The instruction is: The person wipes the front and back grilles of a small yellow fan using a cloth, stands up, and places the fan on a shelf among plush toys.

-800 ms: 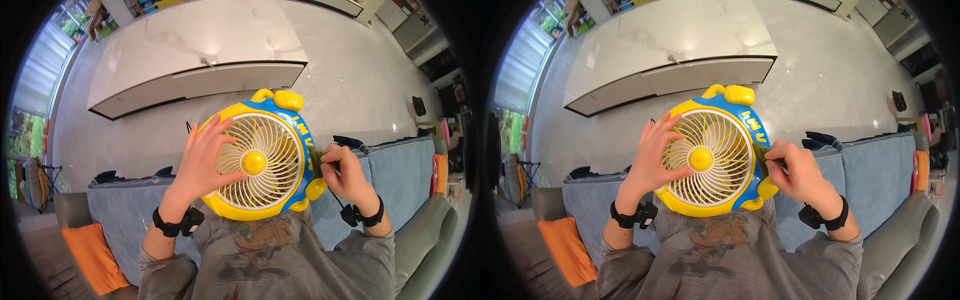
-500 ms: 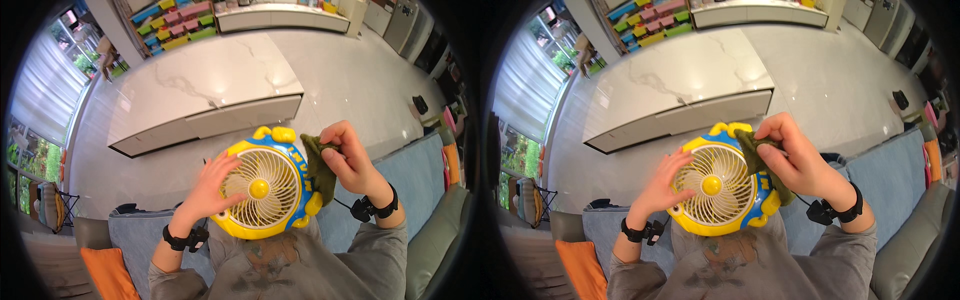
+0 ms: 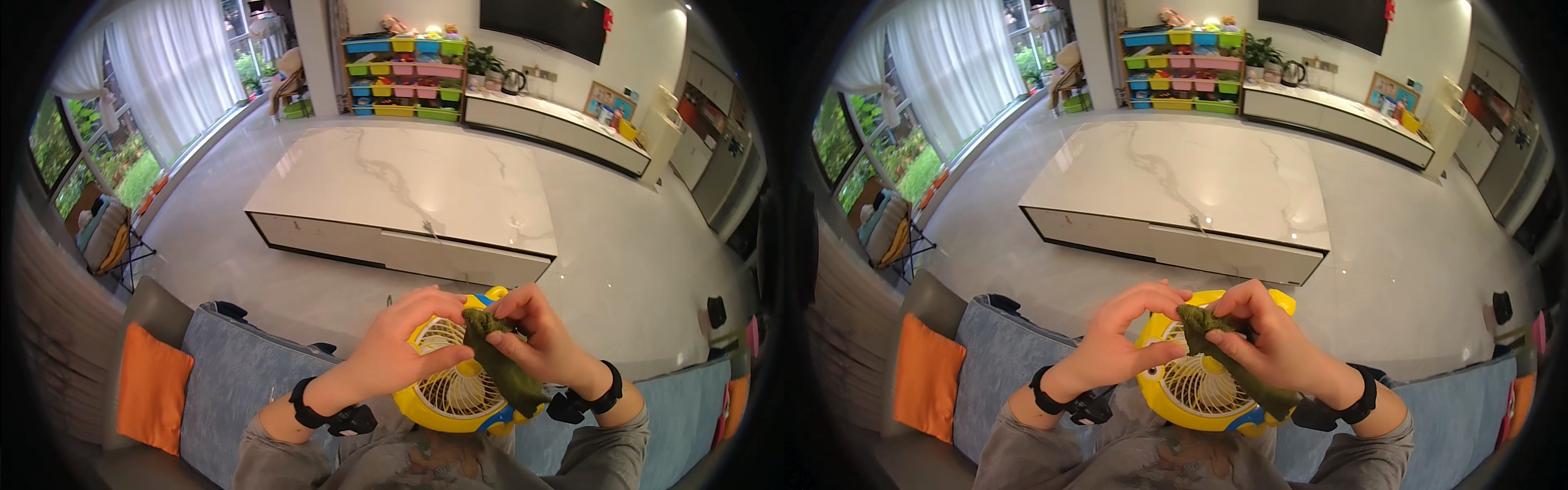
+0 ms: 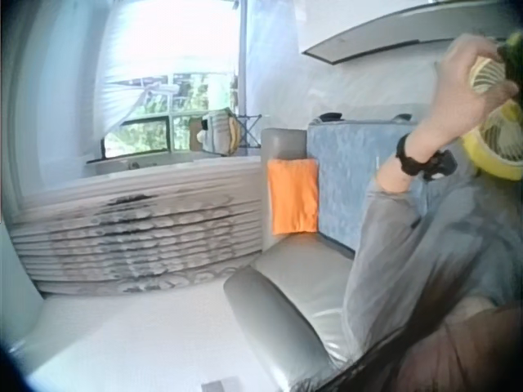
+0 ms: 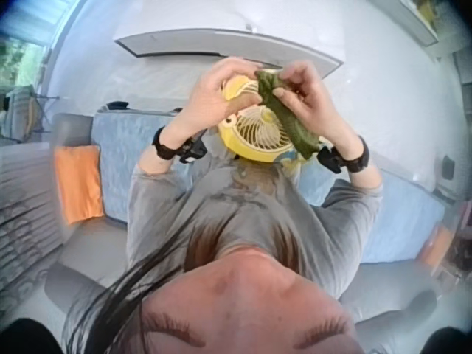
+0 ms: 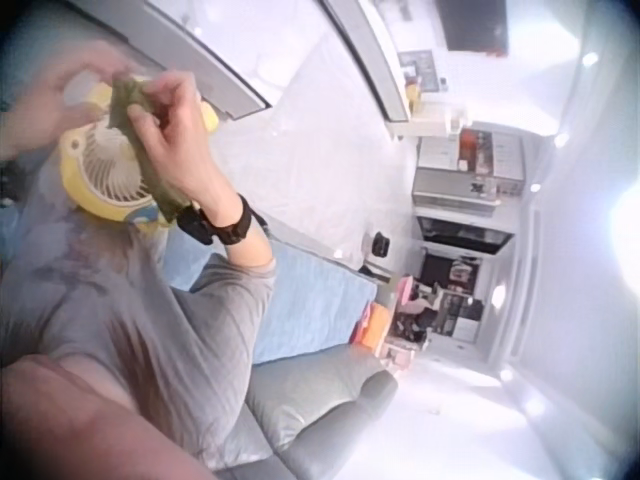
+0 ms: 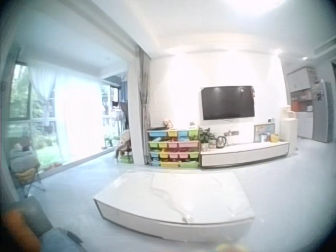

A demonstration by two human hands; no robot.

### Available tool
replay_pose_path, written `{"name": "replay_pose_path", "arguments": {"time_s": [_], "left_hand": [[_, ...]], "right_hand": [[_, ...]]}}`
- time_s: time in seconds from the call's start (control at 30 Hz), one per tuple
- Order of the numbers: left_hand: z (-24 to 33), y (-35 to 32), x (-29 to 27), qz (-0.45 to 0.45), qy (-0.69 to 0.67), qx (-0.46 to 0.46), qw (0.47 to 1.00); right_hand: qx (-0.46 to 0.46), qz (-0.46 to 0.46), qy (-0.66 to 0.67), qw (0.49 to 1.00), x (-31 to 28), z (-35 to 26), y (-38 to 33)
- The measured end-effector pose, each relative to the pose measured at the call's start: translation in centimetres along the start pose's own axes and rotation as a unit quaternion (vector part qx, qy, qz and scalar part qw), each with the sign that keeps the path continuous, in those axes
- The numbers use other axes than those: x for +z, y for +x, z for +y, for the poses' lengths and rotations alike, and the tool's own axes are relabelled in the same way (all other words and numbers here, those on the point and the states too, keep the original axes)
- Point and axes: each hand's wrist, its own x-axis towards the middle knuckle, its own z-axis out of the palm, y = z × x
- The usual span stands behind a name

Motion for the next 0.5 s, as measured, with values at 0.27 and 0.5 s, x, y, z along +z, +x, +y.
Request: {"name": "replay_pose_path", "arguments": {"time_s": [0.27, 0.5], "left_hand": [[-0.8, -1.5, -1.0, -0.005, 0.015, -0.131, 0.991], [-4.3, -5.2, -3.4, -0.029, 0.114, -0.163, 0.98]], "right_hand": [[-0.025, -0.021, -0.257, 0.966, 1.9, 0.0, 2.5], [-0.023, -0.032, -0.24, 0.97, 0.6, 0.6, 3.9]]}}
